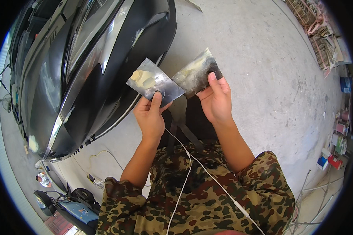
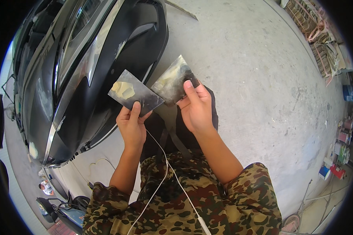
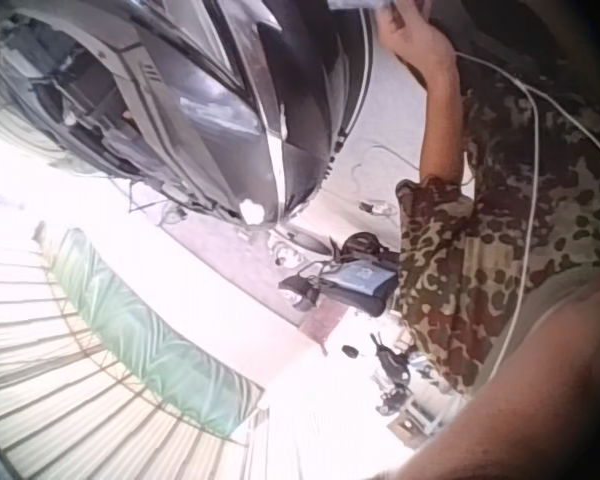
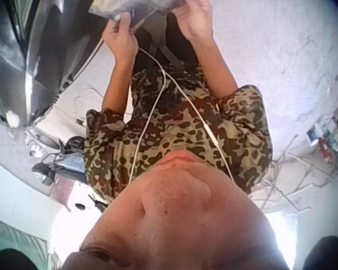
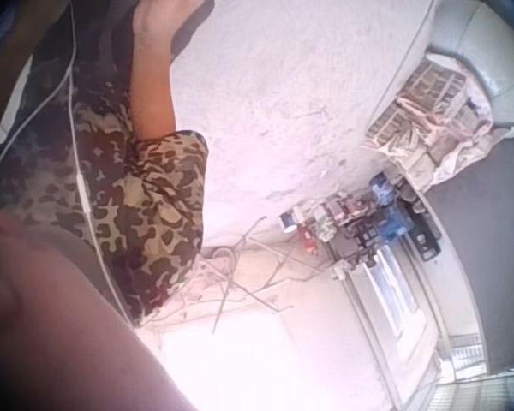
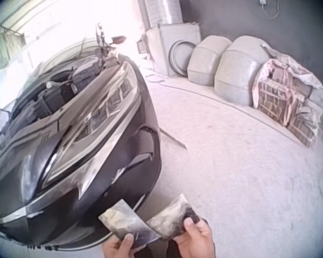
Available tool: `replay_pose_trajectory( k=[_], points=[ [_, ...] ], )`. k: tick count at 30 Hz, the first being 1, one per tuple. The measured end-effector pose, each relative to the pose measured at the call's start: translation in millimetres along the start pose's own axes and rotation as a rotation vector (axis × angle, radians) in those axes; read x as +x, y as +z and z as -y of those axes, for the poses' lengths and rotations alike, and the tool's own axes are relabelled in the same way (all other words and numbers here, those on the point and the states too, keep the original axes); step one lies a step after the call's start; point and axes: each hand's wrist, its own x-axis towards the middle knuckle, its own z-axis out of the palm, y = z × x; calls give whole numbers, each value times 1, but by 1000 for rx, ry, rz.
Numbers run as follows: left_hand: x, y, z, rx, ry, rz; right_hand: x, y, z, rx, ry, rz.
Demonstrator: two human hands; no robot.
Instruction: The person applies a beige body filler to a black motorcycle fairing using a metal spreader. They spread the filler over a damaged area, then scrape excess material from the spreader onto a second spreader held in the other hand. The person continues to smooth and level the filler across the surface.
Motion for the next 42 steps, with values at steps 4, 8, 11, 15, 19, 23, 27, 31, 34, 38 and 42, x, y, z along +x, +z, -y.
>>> replay_pose_trajectory(
  k=[4,8,11,15,19,23,27,31,34,38,42],
  points=[
    [1,-3,-2,18,12,11,-11,15,3,-99,-80,103],
    [-1,-6,-4,66,-17,9,-16,11,2,-346,-126,168],
    [-1,-6,-3,95,-23,16,-21,9,2,-569,-176,160],
    [-2,-5,-1,109,-22,20,-26,7,4,-802,-196,184],
    [-2,-8,1,124,-12,24,-30,4,3,-1048,-271,214],
    [0,-12,4,129,-31,20,-32,-8,-4,-1168,-331,274],
    [-2,-16,4,139,-37,4,-36,-29,-18,-1234,-394,328],
    [-4,-17,-3,68,9,-2,-32,-54,-21,-1382,-290,404],
    [-4,-16,-8,-35,-57,85,-11,-65,-12,-1060,-34,160],
    [-9,-10,-7,-148,-308,232,28,-62,6,-156,272,156],
    [-11,-4,-2,-181,-459,312,45,-48,6,-308,444,291]
  ],
)
